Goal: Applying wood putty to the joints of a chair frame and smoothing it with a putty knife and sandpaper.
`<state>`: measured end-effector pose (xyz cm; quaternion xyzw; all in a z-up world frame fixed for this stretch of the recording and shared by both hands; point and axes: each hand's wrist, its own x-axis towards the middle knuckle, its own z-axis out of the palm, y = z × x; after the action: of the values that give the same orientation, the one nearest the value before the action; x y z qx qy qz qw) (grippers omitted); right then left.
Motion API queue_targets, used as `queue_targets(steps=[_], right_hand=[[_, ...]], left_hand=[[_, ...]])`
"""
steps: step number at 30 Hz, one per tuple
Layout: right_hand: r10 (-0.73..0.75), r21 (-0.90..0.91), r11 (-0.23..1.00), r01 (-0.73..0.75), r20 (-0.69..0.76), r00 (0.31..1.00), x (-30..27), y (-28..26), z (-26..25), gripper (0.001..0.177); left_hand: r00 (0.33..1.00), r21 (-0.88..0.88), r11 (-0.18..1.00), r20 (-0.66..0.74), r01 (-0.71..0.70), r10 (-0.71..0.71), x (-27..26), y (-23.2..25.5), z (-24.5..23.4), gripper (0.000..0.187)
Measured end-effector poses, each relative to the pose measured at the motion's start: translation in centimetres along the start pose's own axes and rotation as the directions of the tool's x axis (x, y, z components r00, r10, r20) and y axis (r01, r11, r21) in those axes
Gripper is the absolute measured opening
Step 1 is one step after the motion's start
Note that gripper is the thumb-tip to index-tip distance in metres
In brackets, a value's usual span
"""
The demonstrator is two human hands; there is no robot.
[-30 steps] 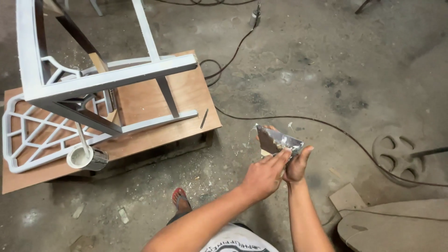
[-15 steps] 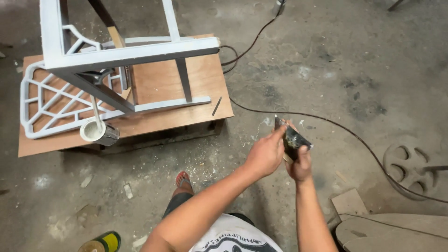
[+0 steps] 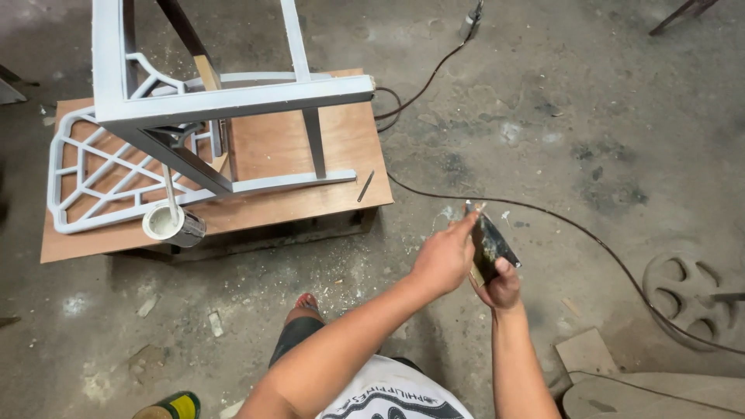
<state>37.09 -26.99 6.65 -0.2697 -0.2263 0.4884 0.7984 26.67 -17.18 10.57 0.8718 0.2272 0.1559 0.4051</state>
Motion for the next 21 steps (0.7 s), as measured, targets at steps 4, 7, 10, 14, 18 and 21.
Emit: queue_targets(steps=[4,7,10,14,18,21], right_hand=[[-0.010,0.064,0.998,0.005,0.077,0.997,0.2,-1.3,3.6,0.062],[0.020,0.133,0.990,-0.038,0.140,0.990,0.1,-2.0,7.0,0.061],[0.085,0.037,0.995,-0.090,0.105,0.991,-0.6,-1.1,3.5,0.068],[0.105,-0.295,0.952,-0.076,0.083,0.991,-1.9,0.5,2.1,0.128],[0.123,-0.274,0.957,-0.094,0.091,0.988,-2.4,1.0,1.7,0.127],[0.126,-0.304,0.950,-0.078,0.141,0.982,-2.6,0.5,3.2,0.132]], left_hand=[[0.999,-0.038,0.999,0.034,0.029,-0.027,-0.8,-0.1,-1.7,0.054],[0.991,0.145,0.982,0.064,-0.123,0.115,-3.2,-0.3,-0.5,0.054],[0.995,0.145,0.986,0.072,-0.076,0.067,-3.6,2.0,-3.5,0.056],[0.979,-0.046,0.979,0.040,0.200,-0.198,-0.7,-2.3,-1.6,0.054],[0.955,-0.122,0.948,0.049,0.295,-0.291,-2.5,-1.1,-2.2,0.055],[0.980,0.008,0.984,0.089,0.178,-0.178,-3.1,-0.1,-2.9,0.057]])
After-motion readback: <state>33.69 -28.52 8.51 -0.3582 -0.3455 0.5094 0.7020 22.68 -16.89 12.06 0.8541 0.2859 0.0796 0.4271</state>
